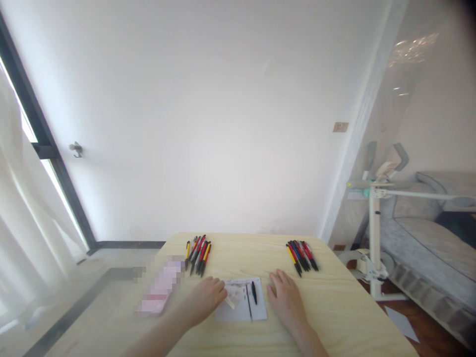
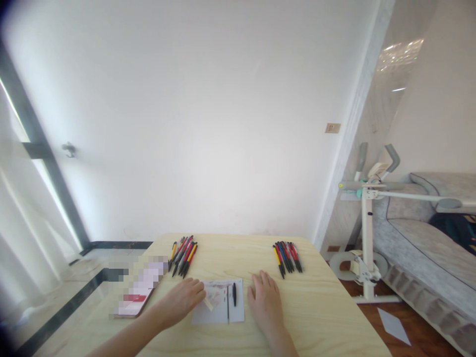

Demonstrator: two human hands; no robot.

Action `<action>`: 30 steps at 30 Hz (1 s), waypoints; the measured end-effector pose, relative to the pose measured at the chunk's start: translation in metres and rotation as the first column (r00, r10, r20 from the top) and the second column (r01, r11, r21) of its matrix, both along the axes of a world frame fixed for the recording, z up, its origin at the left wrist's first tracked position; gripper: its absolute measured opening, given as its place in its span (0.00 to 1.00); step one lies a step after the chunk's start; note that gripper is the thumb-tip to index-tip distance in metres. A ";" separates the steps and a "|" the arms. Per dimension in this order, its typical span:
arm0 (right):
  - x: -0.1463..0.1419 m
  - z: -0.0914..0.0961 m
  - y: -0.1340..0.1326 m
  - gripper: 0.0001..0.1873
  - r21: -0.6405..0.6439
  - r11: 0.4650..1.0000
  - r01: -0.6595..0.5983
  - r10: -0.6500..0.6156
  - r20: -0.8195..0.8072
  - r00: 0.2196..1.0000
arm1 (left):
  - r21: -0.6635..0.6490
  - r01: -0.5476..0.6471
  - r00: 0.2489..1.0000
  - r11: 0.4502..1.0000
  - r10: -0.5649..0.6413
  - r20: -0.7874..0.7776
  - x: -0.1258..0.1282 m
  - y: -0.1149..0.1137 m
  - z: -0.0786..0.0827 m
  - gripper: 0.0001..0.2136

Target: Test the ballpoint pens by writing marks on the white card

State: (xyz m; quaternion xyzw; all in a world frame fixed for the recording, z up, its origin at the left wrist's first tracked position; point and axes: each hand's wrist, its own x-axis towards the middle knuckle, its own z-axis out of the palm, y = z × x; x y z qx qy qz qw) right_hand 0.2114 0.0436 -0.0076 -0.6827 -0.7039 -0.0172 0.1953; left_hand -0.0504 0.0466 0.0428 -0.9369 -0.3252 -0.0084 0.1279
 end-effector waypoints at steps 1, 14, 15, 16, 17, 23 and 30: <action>0.000 0.000 0.000 0.20 0.001 1.000 0.001 -0.001 0.001 1.000 | -0.005 -0.009 1.000 1.000 0.009 0.005 0.000 0.000 0.001 0.05; -0.002 0.000 0.000 0.19 0.005 1.000 0.011 -0.011 0.011 1.000 | -0.200 -0.242 0.583 0.949 0.308 0.752 0.000 -0.001 0.006 0.06; -0.001 0.000 -0.001 0.19 0.010 1.000 0.010 -0.010 0.020 1.000 | -0.245 -0.241 0.507 0.939 0.337 0.793 0.002 -0.002 0.002 0.06; -0.001 0.000 -0.001 0.19 0.015 1.000 0.009 -0.009 0.028 1.000 | -0.290 -0.233 0.437 0.928 0.366 0.822 0.004 -0.003 -0.001 0.05; -0.001 0.000 -0.001 0.19 0.020 1.000 0.007 -0.008 0.035 0.999 | -0.332 -0.227 0.366 0.916 0.396 0.842 0.007 -0.004 -0.004 0.05; -0.001 0.000 -0.002 0.20 0.031 1.000 0.004 -0.006 0.047 0.999 | -0.491 -0.127 0.183 0.862 0.507 0.842 0.011 -0.013 -0.022 0.09; -0.003 0.002 -0.001 0.20 0.030 1.000 0.005 -0.006 0.041 0.999 | -0.597 -0.027 -0.071 0.802 0.594 0.801 0.013 -0.017 -0.046 0.13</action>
